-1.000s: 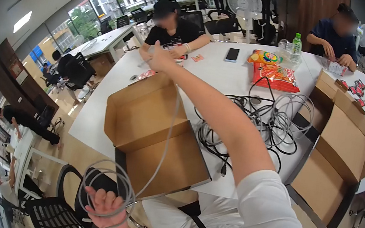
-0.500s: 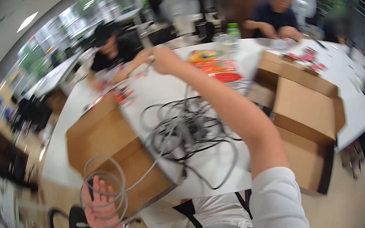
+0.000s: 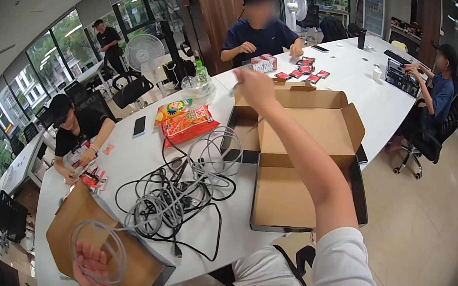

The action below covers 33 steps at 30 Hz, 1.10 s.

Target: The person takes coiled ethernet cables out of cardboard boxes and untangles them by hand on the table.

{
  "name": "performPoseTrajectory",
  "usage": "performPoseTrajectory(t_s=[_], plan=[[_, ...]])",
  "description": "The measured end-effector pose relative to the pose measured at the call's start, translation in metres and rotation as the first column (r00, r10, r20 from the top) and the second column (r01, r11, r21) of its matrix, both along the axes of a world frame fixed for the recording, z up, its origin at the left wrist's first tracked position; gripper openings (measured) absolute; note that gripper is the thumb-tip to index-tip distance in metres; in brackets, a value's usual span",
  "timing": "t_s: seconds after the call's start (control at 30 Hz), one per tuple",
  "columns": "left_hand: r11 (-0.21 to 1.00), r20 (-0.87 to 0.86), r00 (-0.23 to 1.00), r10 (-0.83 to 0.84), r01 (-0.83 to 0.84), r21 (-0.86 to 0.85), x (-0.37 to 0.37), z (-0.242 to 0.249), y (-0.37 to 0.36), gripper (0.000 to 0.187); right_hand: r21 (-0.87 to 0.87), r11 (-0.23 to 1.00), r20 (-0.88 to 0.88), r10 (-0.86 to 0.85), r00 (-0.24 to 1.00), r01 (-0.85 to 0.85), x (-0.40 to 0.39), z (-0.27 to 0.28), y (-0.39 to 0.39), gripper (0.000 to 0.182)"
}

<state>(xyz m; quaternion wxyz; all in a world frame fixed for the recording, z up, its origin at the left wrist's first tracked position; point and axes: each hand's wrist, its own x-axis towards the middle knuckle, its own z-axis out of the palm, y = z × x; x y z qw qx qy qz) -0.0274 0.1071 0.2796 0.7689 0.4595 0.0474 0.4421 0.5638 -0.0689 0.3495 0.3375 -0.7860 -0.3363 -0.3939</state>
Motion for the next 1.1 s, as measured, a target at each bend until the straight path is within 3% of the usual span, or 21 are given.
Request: performPoseTrajectory(t_s=[0.07, 0.17, 0.23, 0.27, 0.33, 0.43, 0.5, 0.57, 0.67, 0.77, 0.87, 0.97, 1.0, 1.1], plan=[[0.988, -0.013, 0.993, 0.121, -0.121, -0.092, -0.004, -0.008, 0.013, 0.030, 0.004, 0.997, -0.027, -0.078, 0.997, 0.078, 0.013, -0.010, -0.026, 0.034], [0.988, -0.047, 0.987, -0.152, 0.153, 0.015, 0.010, 0.002, 0.027, 0.036, 0.052, 0.994, -0.113, -0.088, 0.990, 0.095, 0.016, -0.026, -0.043, 0.029], [0.954, -0.239, 0.935, 0.261, -0.287, -0.081, 0.064, 0.024, -0.005, 0.012, 0.113, 0.992, -0.292, 0.093, 0.952, -0.062, -0.002, -0.026, -0.041, 0.019], [0.984, -0.280, 0.945, 0.172, -0.177, 0.005, 0.078, 0.026, -0.002, 0.009, 0.058, 0.987, -0.332, 0.160, 0.930, -0.149, -0.014, -0.023, -0.035, 0.021], [0.991, -0.384, 0.914, 0.132, -0.115, 0.065, 0.120, 0.041, -0.013, 0.007, -0.034, 0.951, -0.405, 0.267, 0.874, -0.306, -0.042, -0.018, -0.029, 0.035], [0.997, -0.476, 0.880, 0.001, 0.034, 0.066, 0.169, 0.045, -0.012, 0.016, -0.016, 0.733, -0.584, 0.545, 0.602, -0.680, -0.074, -0.026, -0.009, 0.057], [0.991, -0.461, 0.882, -0.094, 0.129, 0.044, 0.188, 0.042, -0.003, 0.025, -0.158, 0.705, -0.424, 0.584, 0.692, -0.691, -0.092, -0.040, 0.004, 0.071], [0.975, -0.431, 0.881, -0.195, 0.221, 0.011, 0.198, 0.044, -0.001, 0.033, -0.378, 0.721, -0.333, 0.480, 0.811, -0.581, -0.136, -0.011, -0.002, 0.077], [0.935, -0.376, 0.859, -0.346, 0.348, -0.067, 0.200, 0.043, 0.003, 0.045, -0.120, 0.488, -0.444, 0.752, 0.487, -0.864, -0.159, -0.020, 0.012, 0.087], [0.887, -0.296, 0.837, -0.460, 0.448, -0.112, 0.198, 0.040, 0.003, 0.050, -0.037, 0.297, -0.603, 0.755, 0.258, -0.954, -0.183, -0.041, 0.023, 0.095], [0.865, -0.301, 0.815, -0.495, 0.494, -0.086, 0.192, 0.039, 0.008, 0.053, 0.040, 0.087, -0.655, 0.755, 0.040, -0.995, -0.191, -0.065, 0.037, 0.096], [0.868, -0.311, 0.813, -0.492, 0.486, -0.104, 0.180, 0.040, 0.016, 0.052, 0.026, 0.024, -0.844, 0.536, -0.009, -0.999, -0.199, -0.049, 0.037, 0.096], [0.862, -0.325, 0.802, -0.502, 0.493, -0.115, 0.174, 0.041, 0.021, 0.052, 0.102, 0.071, -0.844, 0.534, -0.049, -0.992, -0.203, -0.049, 0.037, 0.075], [0.900, -0.462, 0.781, -0.419, 0.424, -0.100, 0.156, 0.041, 0.037, 0.047, 0.124, 0.171, -0.811, 0.585, -0.001, -0.977, -0.190, -0.049, 0.049, 0.045]])
